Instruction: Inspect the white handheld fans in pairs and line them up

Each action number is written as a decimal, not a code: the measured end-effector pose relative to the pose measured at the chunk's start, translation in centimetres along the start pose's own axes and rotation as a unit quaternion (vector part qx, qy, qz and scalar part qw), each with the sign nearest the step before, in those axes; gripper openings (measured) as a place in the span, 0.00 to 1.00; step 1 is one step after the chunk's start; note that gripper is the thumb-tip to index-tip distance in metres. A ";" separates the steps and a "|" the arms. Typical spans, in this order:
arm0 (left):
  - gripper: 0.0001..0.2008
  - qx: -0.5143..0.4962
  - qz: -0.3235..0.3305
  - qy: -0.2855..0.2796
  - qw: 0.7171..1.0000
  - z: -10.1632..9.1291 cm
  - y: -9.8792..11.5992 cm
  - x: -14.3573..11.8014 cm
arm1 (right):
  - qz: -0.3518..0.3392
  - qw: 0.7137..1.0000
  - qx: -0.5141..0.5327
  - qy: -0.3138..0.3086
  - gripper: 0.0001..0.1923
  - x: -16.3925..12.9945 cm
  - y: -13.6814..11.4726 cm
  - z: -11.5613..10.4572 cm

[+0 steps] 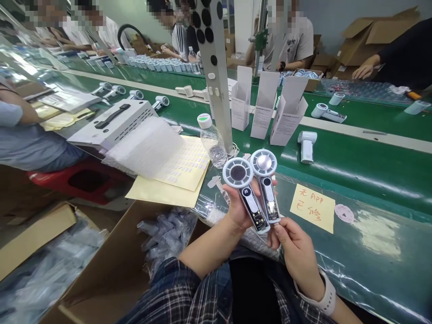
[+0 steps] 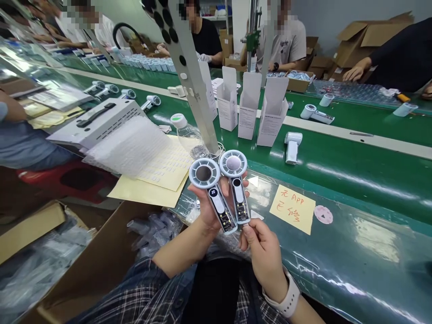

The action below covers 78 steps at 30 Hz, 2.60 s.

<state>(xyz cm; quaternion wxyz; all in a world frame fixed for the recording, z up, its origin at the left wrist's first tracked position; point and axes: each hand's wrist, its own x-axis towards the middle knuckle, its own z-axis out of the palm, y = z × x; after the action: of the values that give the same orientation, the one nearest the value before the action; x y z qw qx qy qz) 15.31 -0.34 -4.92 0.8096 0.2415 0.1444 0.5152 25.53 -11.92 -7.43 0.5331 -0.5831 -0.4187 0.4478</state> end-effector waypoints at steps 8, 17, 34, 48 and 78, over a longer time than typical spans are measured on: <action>0.42 0.060 0.029 0.004 0.998 -0.5 -1.6 0.0 | 0.011 0.998 0.036 0.042 0.26 0.1 0.8 0.8; 0.37 0.043 0.155 -0.004 0.987 -2.1 3.3 0.5 | -0.015 0.853 -0.504 -0.135 0.20 9.1 -2.6 -8.2; 0.37 0.058 0.035 0.015 0.998 -7.0 5.4 -3.3 | -0.072 0.691 -0.719 -0.025 0.25 11.1 -7.2 -4.9; 0.39 -0.018 -0.103 -0.017 0.994 -5.7 3.0 -4.2 | -0.318 0.819 -0.477 0.030 0.13 11.1 -8.0 -1.1; 0.41 -0.008 -0.274 -0.114 0.955 -4.7 1.3 -4.6 | -0.116 0.924 -0.155 -0.331 0.38 10.8 -10.7 -2.8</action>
<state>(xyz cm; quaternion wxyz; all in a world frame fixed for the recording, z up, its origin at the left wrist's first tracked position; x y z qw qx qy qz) 10.07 -2.89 -8.27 0.9326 0.2435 0.1072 0.2438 30.84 -1.32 2.54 0.3154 -0.4245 -0.6998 0.4802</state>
